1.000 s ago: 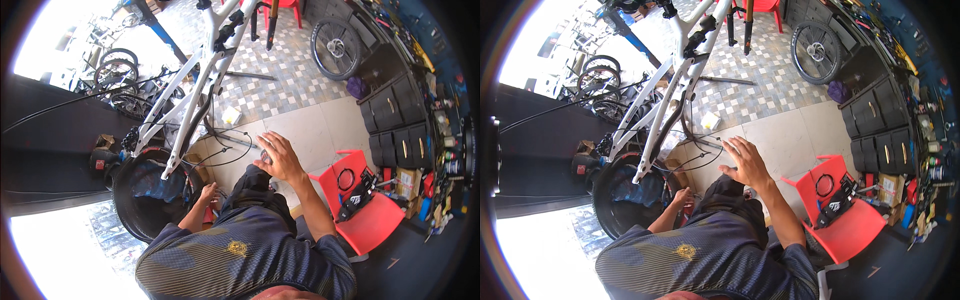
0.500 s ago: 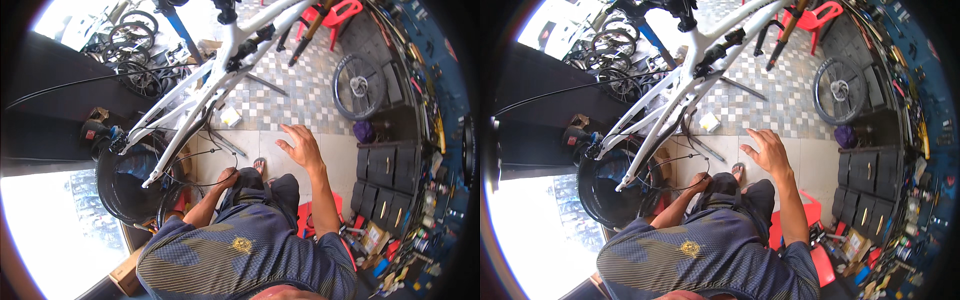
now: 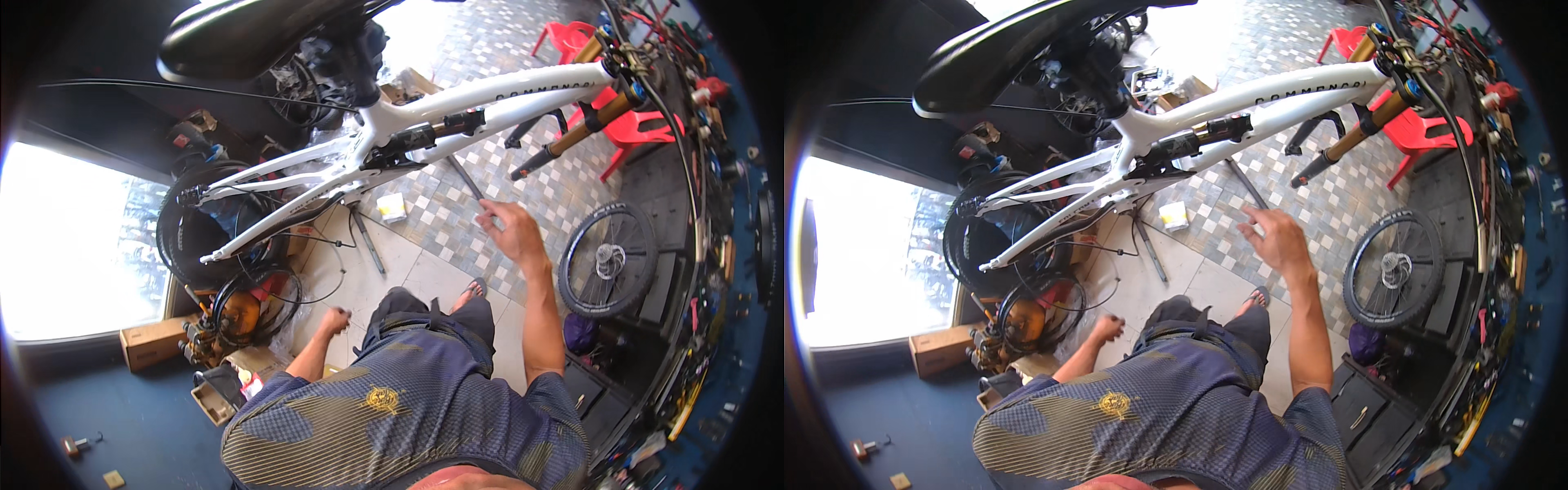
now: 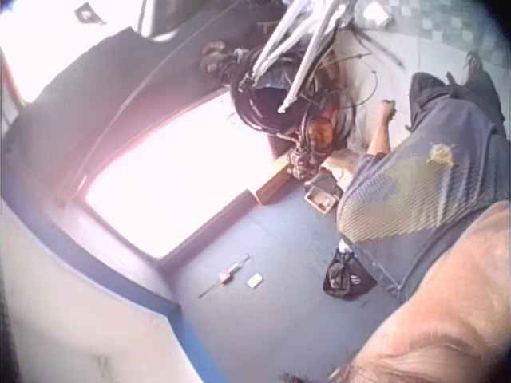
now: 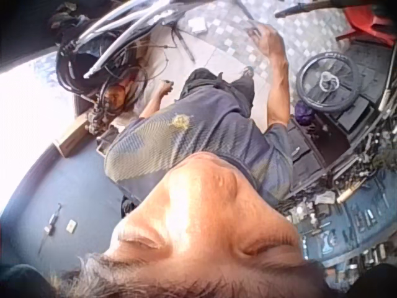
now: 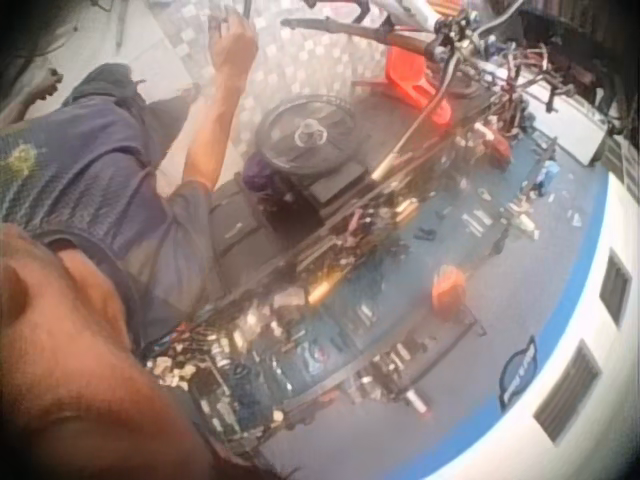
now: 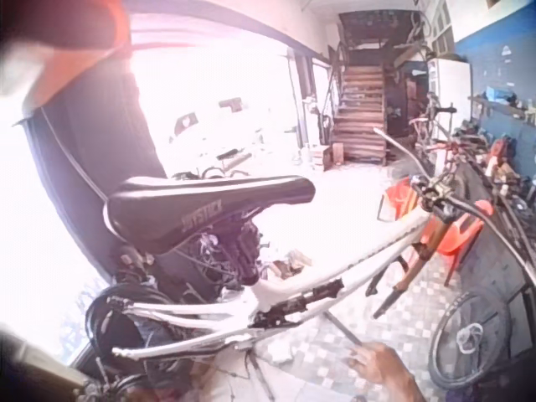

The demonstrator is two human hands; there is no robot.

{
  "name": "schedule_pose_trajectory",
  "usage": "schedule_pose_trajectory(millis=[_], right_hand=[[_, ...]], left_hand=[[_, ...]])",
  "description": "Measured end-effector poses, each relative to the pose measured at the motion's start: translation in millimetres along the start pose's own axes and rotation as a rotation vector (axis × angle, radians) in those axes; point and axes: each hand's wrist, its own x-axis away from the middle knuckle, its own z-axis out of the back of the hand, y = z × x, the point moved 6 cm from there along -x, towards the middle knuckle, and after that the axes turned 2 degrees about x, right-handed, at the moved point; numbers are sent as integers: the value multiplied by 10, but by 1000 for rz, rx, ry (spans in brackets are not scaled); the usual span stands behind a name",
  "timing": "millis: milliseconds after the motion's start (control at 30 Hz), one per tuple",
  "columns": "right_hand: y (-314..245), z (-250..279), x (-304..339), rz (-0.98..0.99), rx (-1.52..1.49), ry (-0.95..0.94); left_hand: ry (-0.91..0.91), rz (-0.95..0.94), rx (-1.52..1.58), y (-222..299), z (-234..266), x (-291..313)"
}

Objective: The person assembles a white bicycle frame mounted on a repair stand. They route cables through the frame, attach a black component to the downtube using an Allen key, and secure it with a screwdriver.

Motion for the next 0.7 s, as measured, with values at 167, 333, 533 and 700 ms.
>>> schedule_pose_trajectory(millis=[167,333,533,700], right_hand=[[382,617,-586,101,-63,-2],[387,1120,-1237,269,-191,177],[552,1752,-1841,409,-70,449],[895,2064,-2344,419,199,370]], left_hand=[[-121,159,139,145,-871,785],[79,17,479,885,-797,927],[722,-360,309,2114,451,900],[1173,-592,-35,3138,1135,934]])
